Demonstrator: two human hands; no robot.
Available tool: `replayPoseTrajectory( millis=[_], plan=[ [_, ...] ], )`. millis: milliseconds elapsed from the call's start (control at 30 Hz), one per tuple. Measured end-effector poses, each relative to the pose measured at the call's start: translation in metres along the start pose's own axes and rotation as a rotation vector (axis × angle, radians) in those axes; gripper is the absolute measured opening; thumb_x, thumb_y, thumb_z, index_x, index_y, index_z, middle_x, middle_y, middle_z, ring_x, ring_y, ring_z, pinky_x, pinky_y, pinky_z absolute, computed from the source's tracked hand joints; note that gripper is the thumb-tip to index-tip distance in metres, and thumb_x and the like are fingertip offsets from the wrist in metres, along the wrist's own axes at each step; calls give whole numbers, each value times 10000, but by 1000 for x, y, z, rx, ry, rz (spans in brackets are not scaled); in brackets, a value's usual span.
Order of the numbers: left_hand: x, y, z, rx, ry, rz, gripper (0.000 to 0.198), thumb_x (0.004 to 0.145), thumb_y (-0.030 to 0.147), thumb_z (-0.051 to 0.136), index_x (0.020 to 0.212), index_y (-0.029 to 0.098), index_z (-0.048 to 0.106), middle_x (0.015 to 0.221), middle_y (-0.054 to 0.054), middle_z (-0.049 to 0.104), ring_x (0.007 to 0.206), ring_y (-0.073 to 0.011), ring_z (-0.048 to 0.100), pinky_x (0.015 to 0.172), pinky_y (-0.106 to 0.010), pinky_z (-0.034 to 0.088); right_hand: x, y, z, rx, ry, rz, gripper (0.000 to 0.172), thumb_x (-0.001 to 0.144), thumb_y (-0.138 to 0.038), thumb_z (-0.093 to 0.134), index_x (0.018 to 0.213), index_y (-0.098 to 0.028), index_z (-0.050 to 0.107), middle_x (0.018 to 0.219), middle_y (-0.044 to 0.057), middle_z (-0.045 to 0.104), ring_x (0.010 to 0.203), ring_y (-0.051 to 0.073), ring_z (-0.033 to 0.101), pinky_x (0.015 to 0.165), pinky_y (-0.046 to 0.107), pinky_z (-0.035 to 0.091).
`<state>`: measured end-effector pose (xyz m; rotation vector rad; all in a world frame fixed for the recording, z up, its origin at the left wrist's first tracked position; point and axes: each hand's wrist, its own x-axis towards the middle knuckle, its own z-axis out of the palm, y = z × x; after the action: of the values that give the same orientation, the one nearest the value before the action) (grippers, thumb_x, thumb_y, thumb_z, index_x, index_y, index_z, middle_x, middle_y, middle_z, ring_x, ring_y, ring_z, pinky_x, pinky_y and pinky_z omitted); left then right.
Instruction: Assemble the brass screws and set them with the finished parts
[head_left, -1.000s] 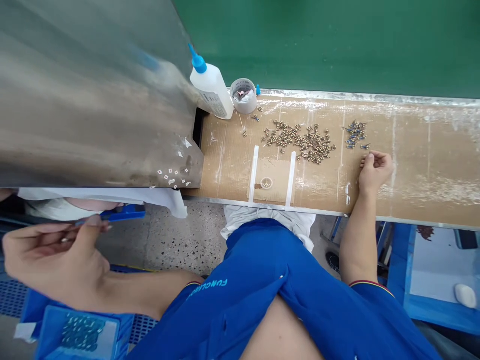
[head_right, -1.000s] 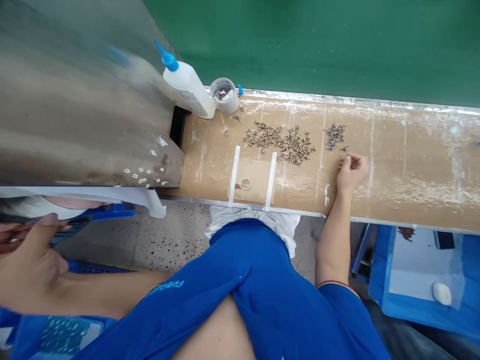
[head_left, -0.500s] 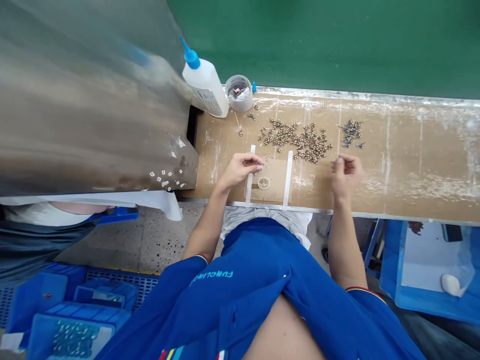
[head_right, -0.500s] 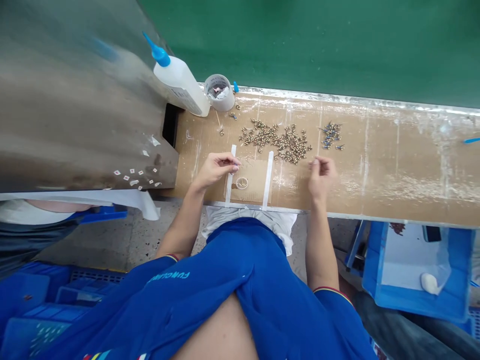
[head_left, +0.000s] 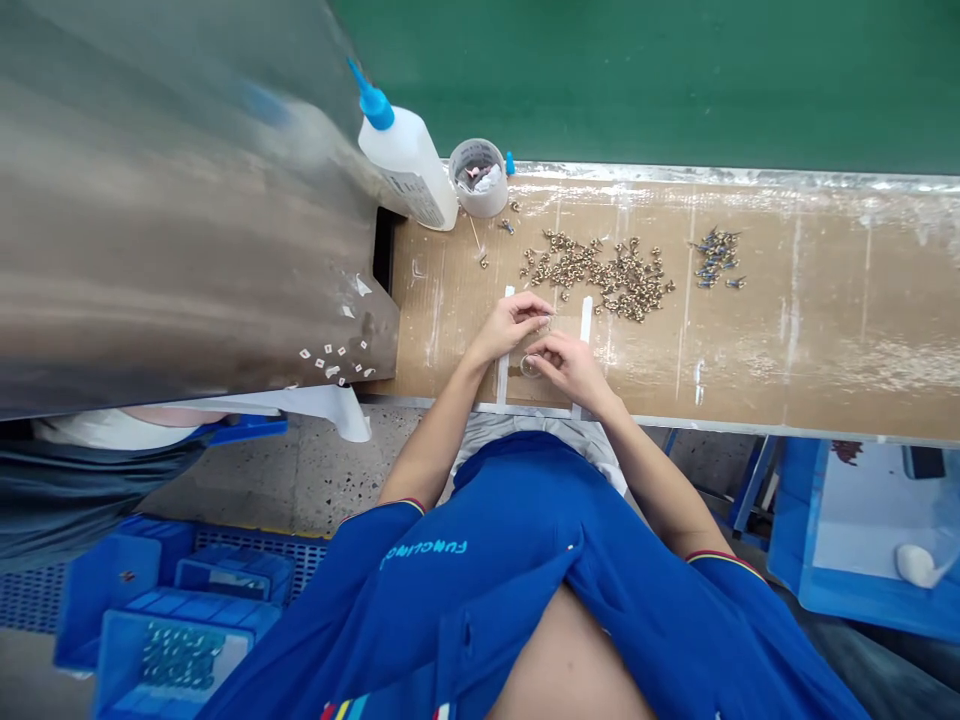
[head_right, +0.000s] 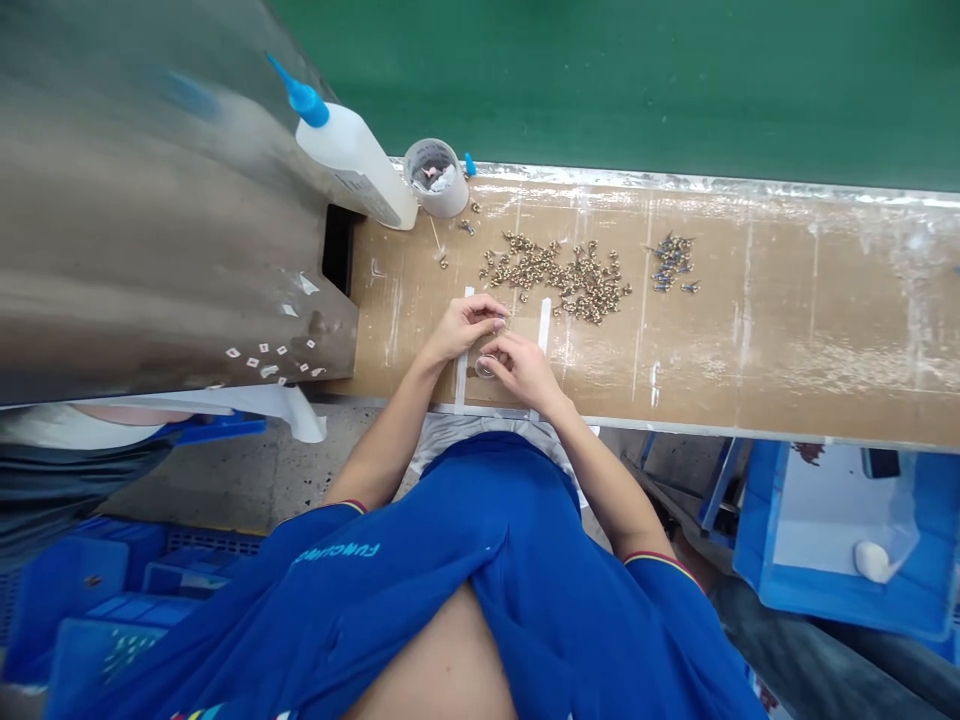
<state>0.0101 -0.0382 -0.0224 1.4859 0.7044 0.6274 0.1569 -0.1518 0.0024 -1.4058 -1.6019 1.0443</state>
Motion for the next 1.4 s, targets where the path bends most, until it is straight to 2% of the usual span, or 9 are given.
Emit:
replayPoseTrajectory(
  millis=[133,300,500,667,833,1000,1100,1400],
  plan=[
    [-1,-1,0,40,4,57,315,862,463,736,923,155,755,976,-82,730,923,-174,660,863,-311,537,2,-1,-2,-2,-16,-35,187,982,-377,644,895,-237,734,917,58,692,731,187,612,679,329,515],
    [-3,-4,2,76,35,74,334,877,473,719,954,149,752,1007,-96,738,943,-185,668,874,-316,543,5,-2,-4,-38,-18,-74,164,991,-322,609,897,-236,713,944,65,676,794,202,625,736,350,528],
    [-6,-9,6,21,30,8,381,856,474,722,994,119,733,967,-93,739,770,-157,657,719,-294,557,-8,2,-17,-62,-2,-98,193,1008,-366,587,892,-242,678,967,83,671,861,233,633,763,380,534],
    [-6,-10,9,18,26,8,279,857,378,712,955,118,737,940,-86,742,708,-132,642,694,-276,561,-18,1,-12,-19,17,-67,260,1023,-427,571,874,-240,672,950,79,669,781,200,607,664,338,504],
    [-7,-6,9,68,25,22,195,857,265,681,965,111,734,904,-81,754,705,-137,671,714,-274,568,-14,2,-5,83,164,-56,322,1002,-526,601,872,-241,674,926,60,698,800,192,637,664,321,512],
    [-5,-5,8,114,-7,-14,154,843,224,699,945,117,744,844,-63,759,735,-143,703,718,-252,565,0,5,-19,183,451,-6,373,962,-609,635,914,-240,660,835,23,703,777,176,671,713,319,550],
    [-5,-4,9,135,-4,-25,128,848,205,697,930,122,750,815,-54,758,729,-138,706,716,-244,560,10,7,-26,143,562,-17,375,964,-614,628,921,-242,650,836,21,710,770,171,682,724,323,559],
    [-6,-1,10,138,4,-35,110,849,166,693,929,119,752,808,-45,763,721,-126,706,716,-228,552,15,13,-21,-15,539,-30,400,988,-614,575,912,-232,665,838,33,725,765,181,695,714,330,551]
  ],
)
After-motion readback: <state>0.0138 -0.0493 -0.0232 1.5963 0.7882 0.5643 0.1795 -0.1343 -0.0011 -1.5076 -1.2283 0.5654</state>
